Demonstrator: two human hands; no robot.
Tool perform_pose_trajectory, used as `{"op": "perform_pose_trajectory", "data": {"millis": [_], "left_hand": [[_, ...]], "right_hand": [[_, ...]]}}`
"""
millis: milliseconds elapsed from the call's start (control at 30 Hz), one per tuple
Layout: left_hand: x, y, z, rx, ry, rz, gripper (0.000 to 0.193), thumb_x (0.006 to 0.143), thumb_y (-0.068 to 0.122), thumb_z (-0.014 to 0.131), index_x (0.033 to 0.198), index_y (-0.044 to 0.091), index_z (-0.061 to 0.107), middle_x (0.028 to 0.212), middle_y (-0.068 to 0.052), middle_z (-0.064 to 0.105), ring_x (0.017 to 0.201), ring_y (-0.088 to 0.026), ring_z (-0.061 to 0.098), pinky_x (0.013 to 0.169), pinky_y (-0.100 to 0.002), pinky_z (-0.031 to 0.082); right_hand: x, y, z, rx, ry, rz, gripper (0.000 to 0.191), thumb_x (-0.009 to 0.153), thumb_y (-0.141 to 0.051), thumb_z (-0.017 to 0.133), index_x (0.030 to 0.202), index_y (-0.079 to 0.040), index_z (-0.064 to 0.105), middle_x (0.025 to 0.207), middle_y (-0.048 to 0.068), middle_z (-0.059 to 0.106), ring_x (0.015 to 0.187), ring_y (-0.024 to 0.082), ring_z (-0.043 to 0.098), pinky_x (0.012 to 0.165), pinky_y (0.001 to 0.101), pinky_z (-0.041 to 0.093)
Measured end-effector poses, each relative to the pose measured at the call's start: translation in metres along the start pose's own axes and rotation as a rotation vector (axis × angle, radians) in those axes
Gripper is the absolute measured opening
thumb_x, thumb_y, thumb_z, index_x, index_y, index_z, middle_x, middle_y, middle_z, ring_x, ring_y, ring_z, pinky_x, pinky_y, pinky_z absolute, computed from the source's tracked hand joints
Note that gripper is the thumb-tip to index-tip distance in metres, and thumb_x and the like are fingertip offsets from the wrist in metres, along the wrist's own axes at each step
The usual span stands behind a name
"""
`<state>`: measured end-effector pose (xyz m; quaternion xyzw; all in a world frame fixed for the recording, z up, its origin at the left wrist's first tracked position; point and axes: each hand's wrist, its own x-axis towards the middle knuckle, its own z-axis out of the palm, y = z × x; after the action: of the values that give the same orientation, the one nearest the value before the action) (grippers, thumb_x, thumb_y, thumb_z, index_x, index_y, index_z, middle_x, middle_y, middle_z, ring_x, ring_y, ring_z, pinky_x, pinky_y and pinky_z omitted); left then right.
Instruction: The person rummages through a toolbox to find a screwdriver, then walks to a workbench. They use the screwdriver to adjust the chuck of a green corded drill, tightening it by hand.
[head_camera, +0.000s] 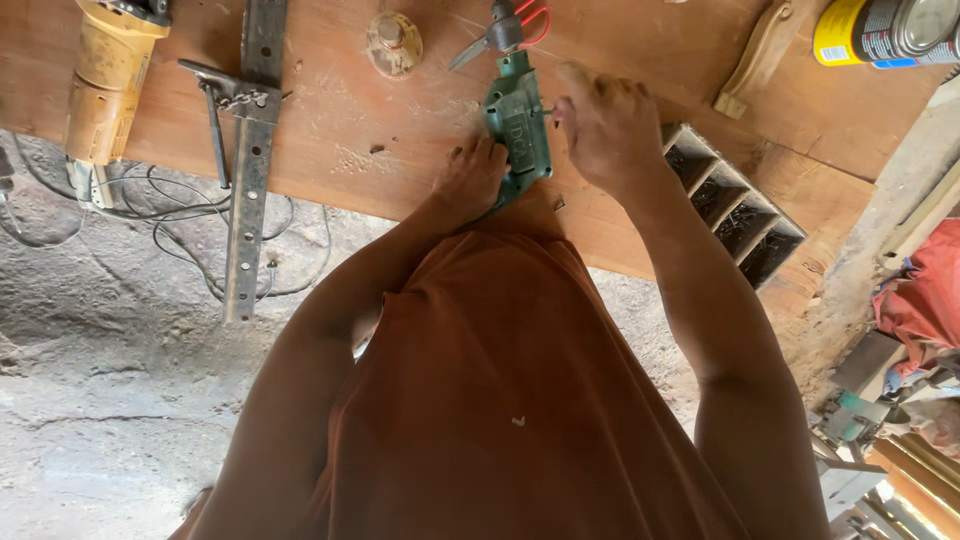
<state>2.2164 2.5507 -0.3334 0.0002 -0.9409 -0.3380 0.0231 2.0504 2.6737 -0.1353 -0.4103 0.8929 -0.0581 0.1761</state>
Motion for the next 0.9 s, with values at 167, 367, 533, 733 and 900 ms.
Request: {"op": "perform_pose_trajectory", "data": {"millis": [167, 367, 533, 733, 900], "left_hand": [[0.002, -0.011, 0.008, -0.019, 0.017, 0.006, 0.021, 0.1, 0.025, 0.06, 0.097, 0.005, 0.056, 0.101, -0.022, 0.063, 0.088, -0.041, 0.065, 0.071, -0.056, 0.054], [0.007, -0.015, 0.017, -0.25, 0.083, -0.134, 0.025, 0.103, 0.023, 0.059, 0.09, 0.003, 0.058, 0.082, -0.023, 0.063, 0.071, -0.045, 0.063, 0.065, -0.058, 0.05], [-0.004, -0.046, -0.019, -0.314, 0.22, -0.222, 0.022, 0.102, 0.016, 0.065, 0.088, 0.002, 0.055, 0.088, -0.025, 0.063, 0.08, -0.048, 0.063, 0.068, -0.056, 0.052], [-0.022, -0.108, -0.081, 0.024, 0.121, -0.405, 0.027, 0.095, 0.024, 0.079, 0.092, 0.004, 0.062, 0.091, -0.018, 0.068, 0.079, -0.038, 0.068, 0.065, -0.05, 0.057], [-0.008, -0.118, -0.101, 0.015, 0.466, -0.408, 0.089, 0.065, 0.031, 0.1, 0.122, -0.019, 0.054, 0.109, -0.033, 0.058, 0.093, -0.042, 0.063, 0.072, -0.052, 0.062]], "right_hand": [[-0.006, 0.003, 0.001, 0.111, 0.183, -0.312, 0.051, 0.098, -0.011, 0.061, 0.148, -0.011, 0.051, 0.112, 0.017, 0.067, 0.102, 0.043, 0.063, 0.091, 0.0526, 0.051], [-0.003, -0.001, -0.005, 0.108, -0.161, 0.238, 0.032, 0.113, -0.035, 0.058, 0.135, -0.012, 0.052, 0.1, 0.018, 0.067, 0.1, 0.04, 0.063, 0.093, 0.0523, 0.049], [-0.012, 0.001, -0.006, -0.077, 0.261, -0.225, 0.038, 0.093, -0.016, 0.066, 0.13, -0.014, 0.061, 0.102, 0.021, 0.069, 0.096, 0.043, 0.067, 0.079, 0.0547, 0.05], [-0.008, 0.005, -0.001, 0.143, -0.013, 0.149, 0.033, 0.109, -0.024, 0.061, 0.135, -0.006, 0.053, 0.107, 0.016, 0.068, 0.106, 0.044, 0.062, 0.096, 0.0578, 0.048], [-0.013, 0.011, 0.0, -0.076, 0.271, -0.3, 0.038, 0.086, -0.007, 0.064, 0.124, -0.011, 0.059, 0.107, 0.02, 0.067, 0.098, 0.042, 0.065, 0.087, 0.0527, 0.051]]}}
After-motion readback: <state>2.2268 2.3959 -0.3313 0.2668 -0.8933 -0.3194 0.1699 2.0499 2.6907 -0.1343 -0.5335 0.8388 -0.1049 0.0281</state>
